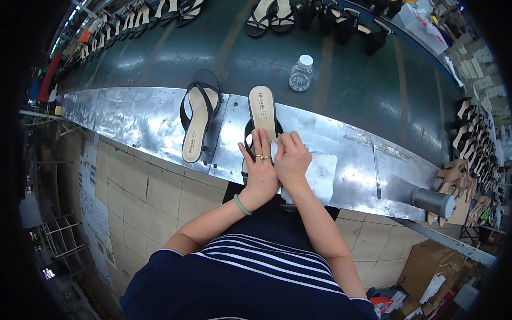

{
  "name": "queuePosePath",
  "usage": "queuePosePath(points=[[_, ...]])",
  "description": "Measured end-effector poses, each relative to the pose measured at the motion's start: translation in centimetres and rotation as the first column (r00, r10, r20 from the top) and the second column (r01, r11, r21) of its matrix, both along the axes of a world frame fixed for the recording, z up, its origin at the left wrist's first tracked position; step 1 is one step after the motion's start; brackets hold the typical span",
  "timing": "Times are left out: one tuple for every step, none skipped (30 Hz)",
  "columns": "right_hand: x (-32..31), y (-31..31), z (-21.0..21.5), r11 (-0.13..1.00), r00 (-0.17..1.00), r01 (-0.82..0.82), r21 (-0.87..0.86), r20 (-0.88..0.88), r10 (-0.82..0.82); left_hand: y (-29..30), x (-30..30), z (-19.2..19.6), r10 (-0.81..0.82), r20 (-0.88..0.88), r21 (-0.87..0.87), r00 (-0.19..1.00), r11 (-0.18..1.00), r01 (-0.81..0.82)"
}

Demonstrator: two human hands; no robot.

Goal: The person is cleaning shoes using a cloth and a liquid solution.

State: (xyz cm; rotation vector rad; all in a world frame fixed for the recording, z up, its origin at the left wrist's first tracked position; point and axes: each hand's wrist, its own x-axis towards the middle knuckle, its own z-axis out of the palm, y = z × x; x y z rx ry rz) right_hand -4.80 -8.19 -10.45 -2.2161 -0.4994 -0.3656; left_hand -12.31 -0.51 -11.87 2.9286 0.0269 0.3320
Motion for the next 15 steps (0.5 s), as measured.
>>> queuePosePath(points=[[0.3, 0.2, 0.1, 1.0, 1.0, 0.002, -0.001, 0.0, -0.002, 0.0, 0.0, 0.0, -0.002, 0.0, -0.001, 1.0, 1.0, 0.002], [0.8, 0.7, 0.3, 1.0, 1.0, 0.013, 0.023, 0.021, -0.014, 0.0, 0.0, 0.3, -0.006, 0.017, -0.029, 1.0, 1.0, 0.006], [1.0, 0.9, 0.4, 0.999, 0.999, 0.024, 0.047, 0.042, -0.026, 0.0, 0.0, 0.5, -0.01, 0.033, -0.057, 0.999, 0.998, 0.011], [0.9, 0.7, 0.4, 0.999, 0.999, 0.026, 0.045, 0.04, -0.028, 0.0, 0.0, 0.4, -0.014, 0.033, -0.089, 0.999, 0.996, 0.017], [1.0, 0.8, 0.4, 0.999, 0.999, 0.022, 0.034, 0.022, -0.022, 0.0, 0.0, 0.5, -0.014, 0.035, -0.088, 0.999, 0.996, 0.017], [1.1, 0.8, 0.5, 1.0, 1.0, 0.017, 0.024, 0.005, -0.017, 0.0, -0.1, 0.5, -0.006, 0.005, -0.045, 1.0, 0.999, 0.006], [1.4, 0.7, 0.5, 1.0, 1.0, 0.015, 0.025, 0.007, -0.015, 0.0, -0.1, 0.5, 0.004, -0.025, -0.001, 1.0, 1.0, -0.004], [1.7, 0.4, 0.6, 0.996, 1.0, -0.01, 0.094, 0.009, 0.009, 0.0, -0.2, 0.3, 0.008, -0.024, 0.0, 1.0, 1.0, -0.008], [2.0, -0.1, 0.6, 0.986, 0.999, -0.036, 0.162, 0.012, 0.035, 0.1, -0.2, 0.1, 0.004, -0.007, -0.025, 1.0, 1.0, -0.004], [2.6, -0.5, 0.7, 0.986, 0.999, -0.041, 0.162, 0.013, 0.04, 0.1, -0.3, -0.1, 0.001, 0.01, -0.051, 1.0, 0.999, -0.001], [3.4, -1.0, 0.8, 0.943, 0.988, -0.025, 0.332, -0.132, 0.073, 0.2, -0.3, 0.0, 0.003, 0.01, -0.053, 1.0, 0.999, -0.003], [4.0, -1.6, 1.1, 0.873, 0.955, 0.016, 0.488, -0.267, 0.132, 0.3, -0.3, 0.3, -0.011, 0.033, -0.069, 0.999, 0.998, 0.013], [4.6, -2.3, 1.7, 0.874, 0.954, 0.012, 0.486, -0.268, 0.136, 0.5, -0.3, 0.5, -0.024, 0.055, -0.086, 0.998, 0.996, 0.029], [5.1, -3.1, 2.7, 0.865, 0.907, 0.056, 0.498, -0.387, 0.164, 0.7, -0.4, 0.7, -0.036, 0.059, -0.122, 0.998, 0.992, 0.043], [5.3, -3.8, 3.3, 0.858, 0.844, 0.103, 0.502, -0.501, 0.192, 1.1, -0.5, 0.7, -0.032, 0.056, -0.126, 0.998, 0.991, 0.039]])
